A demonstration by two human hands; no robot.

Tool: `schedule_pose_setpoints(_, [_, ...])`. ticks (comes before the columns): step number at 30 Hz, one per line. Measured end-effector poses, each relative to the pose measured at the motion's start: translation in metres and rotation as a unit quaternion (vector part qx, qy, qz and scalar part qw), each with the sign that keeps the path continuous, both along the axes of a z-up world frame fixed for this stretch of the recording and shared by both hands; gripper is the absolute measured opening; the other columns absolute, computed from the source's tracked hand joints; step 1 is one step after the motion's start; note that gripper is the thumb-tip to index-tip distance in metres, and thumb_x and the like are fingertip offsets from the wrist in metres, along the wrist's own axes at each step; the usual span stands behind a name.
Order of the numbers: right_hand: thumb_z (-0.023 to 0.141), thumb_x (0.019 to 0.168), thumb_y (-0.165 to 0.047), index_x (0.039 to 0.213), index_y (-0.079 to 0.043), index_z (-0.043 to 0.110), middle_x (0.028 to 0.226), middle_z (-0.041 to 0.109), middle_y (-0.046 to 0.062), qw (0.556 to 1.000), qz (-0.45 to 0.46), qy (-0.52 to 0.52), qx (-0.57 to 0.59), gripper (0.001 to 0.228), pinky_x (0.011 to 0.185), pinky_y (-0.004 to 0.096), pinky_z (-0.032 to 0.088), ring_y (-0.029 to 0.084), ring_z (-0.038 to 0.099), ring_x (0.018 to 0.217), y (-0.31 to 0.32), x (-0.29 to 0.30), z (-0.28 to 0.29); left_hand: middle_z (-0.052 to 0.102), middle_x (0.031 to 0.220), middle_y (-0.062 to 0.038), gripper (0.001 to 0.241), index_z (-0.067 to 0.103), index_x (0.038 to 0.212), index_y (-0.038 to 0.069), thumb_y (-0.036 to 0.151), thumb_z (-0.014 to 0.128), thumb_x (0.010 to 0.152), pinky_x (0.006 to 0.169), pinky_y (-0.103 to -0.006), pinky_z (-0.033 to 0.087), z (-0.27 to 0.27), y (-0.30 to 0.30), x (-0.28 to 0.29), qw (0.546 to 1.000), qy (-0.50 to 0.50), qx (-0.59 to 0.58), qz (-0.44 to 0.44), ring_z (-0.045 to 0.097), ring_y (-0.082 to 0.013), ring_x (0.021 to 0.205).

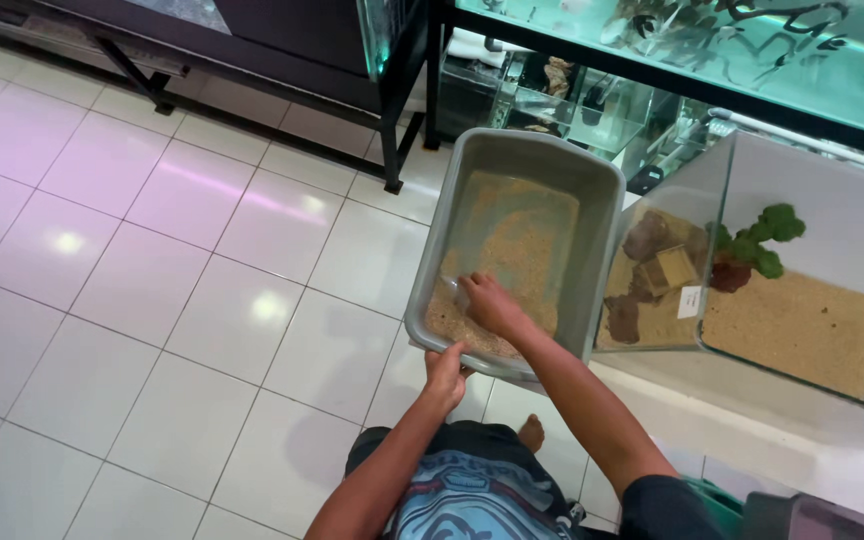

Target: The person adds sand substrate to an aquarium from a plastic bin using a plastic cup, leveling the sand by hand around rocks and artificial plants.

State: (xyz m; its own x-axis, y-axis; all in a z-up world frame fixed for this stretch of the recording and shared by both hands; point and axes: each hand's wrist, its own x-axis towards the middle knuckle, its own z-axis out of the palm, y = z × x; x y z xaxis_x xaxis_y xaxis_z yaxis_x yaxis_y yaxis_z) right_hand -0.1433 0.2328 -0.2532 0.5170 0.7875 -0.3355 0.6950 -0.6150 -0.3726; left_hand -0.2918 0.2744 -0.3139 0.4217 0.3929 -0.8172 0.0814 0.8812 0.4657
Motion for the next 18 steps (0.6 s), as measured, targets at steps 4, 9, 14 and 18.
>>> schedule_pose_setpoints(4, [0.073, 0.086, -0.002, 0.142, -0.005, 0.054, 0.127, 0.058, 0.021, 0.996, 0.078, -0.028, -0.012, 0.059, 0.091, 0.052, 0.058, 0.042, 0.06, 0.119, -0.01, -0.028, 0.059, 0.036, 0.143, -0.031, 0.091, 0.033, 0.148, -0.001, -0.013, 0.076, 0.069, 0.087, -0.0736, 0.052, 0.029, 0.003, -0.004, 1.0, -0.009, 0.005, -0.015, 0.055, -0.0535, 0.12])
schedule_pose_setpoints(9, [0.08, 0.083, -0.005, 0.122, -0.014, 0.065, 0.109, 0.062, 0.005, 0.941, 0.264, -0.212, 0.029, 0.043, 0.096, 0.037, 0.046, 0.022, 0.06, 0.101, -0.019, -0.032, 0.092, 0.037, 0.141, -0.03, 0.091, 0.032, 0.15, -0.003, -0.011, 0.073, 0.068, 0.083, -0.0662, 0.054, 0.05, 0.003, -0.007, 1.0, -0.011, 0.018, -0.018, 0.054, -0.0445, 0.116])
schedule_pose_setpoints(14, [0.068, 0.09, -0.008, 0.12, -0.017, 0.069, 0.101, 0.07, 0.006, 0.948, 0.261, -0.168, 0.065, 0.031, 0.09, 0.035, 0.051, 0.024, 0.067, 0.098, -0.033, -0.014, 0.055, 0.037, 0.14, -0.03, 0.092, 0.033, 0.15, -0.002, -0.009, 0.075, 0.068, 0.081, -0.0649, 0.056, 0.028, 0.003, -0.005, 1.0, -0.012, 0.017, -0.017, 0.057, -0.0443, 0.11])
schedule_pose_setpoints(18, [0.064, 0.092, 0.001, 0.125, -0.011, 0.069, 0.113, 0.071, 0.013, 0.967, 0.234, -0.098, 0.023, 0.036, 0.091, 0.04, 0.054, 0.034, 0.07, 0.105, -0.055, -0.005, 0.051, 0.033, 0.141, -0.032, 0.093, 0.031, 0.15, -0.004, -0.006, 0.076, 0.069, 0.079, -0.0615, 0.057, 0.014, 0.0, 0.0, 1.0, -0.01, 0.014, -0.019, 0.057, -0.0428, 0.109])
